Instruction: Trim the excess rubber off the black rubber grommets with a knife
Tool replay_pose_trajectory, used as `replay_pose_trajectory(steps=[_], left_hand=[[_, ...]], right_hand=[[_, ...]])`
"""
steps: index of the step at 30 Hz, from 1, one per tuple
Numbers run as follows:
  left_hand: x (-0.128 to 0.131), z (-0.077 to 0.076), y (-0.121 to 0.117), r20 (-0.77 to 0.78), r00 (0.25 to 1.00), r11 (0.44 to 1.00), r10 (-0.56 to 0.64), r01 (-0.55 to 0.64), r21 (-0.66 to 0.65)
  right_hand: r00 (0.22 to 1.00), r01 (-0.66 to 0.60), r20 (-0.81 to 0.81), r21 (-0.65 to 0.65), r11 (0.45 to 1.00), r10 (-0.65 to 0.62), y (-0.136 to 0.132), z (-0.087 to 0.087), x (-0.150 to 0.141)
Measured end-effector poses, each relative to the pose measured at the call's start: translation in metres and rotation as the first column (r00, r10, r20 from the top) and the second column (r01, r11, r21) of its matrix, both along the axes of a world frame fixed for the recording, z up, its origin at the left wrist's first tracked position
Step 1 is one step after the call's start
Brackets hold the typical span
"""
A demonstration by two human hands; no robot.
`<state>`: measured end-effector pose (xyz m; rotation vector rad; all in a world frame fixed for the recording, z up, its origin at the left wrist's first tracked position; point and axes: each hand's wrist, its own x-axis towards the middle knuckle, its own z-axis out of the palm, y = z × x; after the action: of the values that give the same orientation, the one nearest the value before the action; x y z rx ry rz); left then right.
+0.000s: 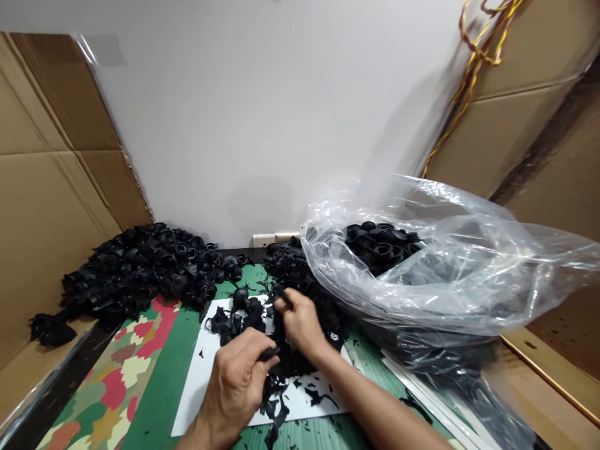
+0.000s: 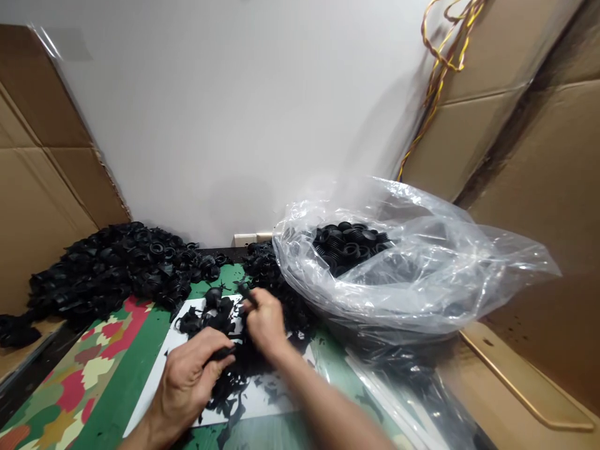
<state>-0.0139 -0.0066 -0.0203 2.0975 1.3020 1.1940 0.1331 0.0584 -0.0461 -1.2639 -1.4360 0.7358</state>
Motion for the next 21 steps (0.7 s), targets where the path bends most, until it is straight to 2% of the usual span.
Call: replay_pose_trajectory(steps=[1, 3, 5, 8, 12, 17, 21], left_hand=[[-0.001, 0.001, 0.001, 0.073, 0.997, 0.999, -0.009, 0.012, -0.039], [-0.003, 0.002, 0.005, 0.22, 0.97, 0.976, 0.1, -0.053, -0.21], [-0.005, 0.003, 0.011, 0.343, 0.912, 0.921, 0.223, -0.082, -0.38], [-0.007, 0.005, 0.016, 0.454, 0.839, 0.873, 0.299, -0.048, -0.486], [-0.009, 0.003, 0.017, 0.502, 0.814, 0.894, 0.292, -0.046, -0.445], [-0.009, 0.0, 0.019, 0.503, 0.824, 0.925, 0.261, -0.064, -0.376], [-0.007, 0.001, 0.019, 0.462, 0.866, 0.949, 0.191, -0.043, -0.311]], right_hand=[[0.999, 0.04, 0.002, -0.014, 0.999, -0.04, 0.006, -0.001, 0.008], [0.997, 0.078, 0.012, -0.024, 0.997, -0.078, 0.012, -0.003, 0.021], [0.998, 0.052, 0.027, -0.012, 0.999, -0.052, 0.012, -0.003, 0.026], [0.997, -0.063, 0.038, 0.002, 0.998, 0.063, 0.002, 0.001, 0.021], [0.967, -0.253, 0.044, 0.037, 0.967, 0.252, -0.01, 0.007, 0.014], [0.975, -0.19, -0.073, 0.205, 0.96, 0.208, -0.02, 0.013, 0.007], [0.961, -0.255, -0.026, 0.29, 0.922, 0.274, -0.03, 0.011, -0.007]])
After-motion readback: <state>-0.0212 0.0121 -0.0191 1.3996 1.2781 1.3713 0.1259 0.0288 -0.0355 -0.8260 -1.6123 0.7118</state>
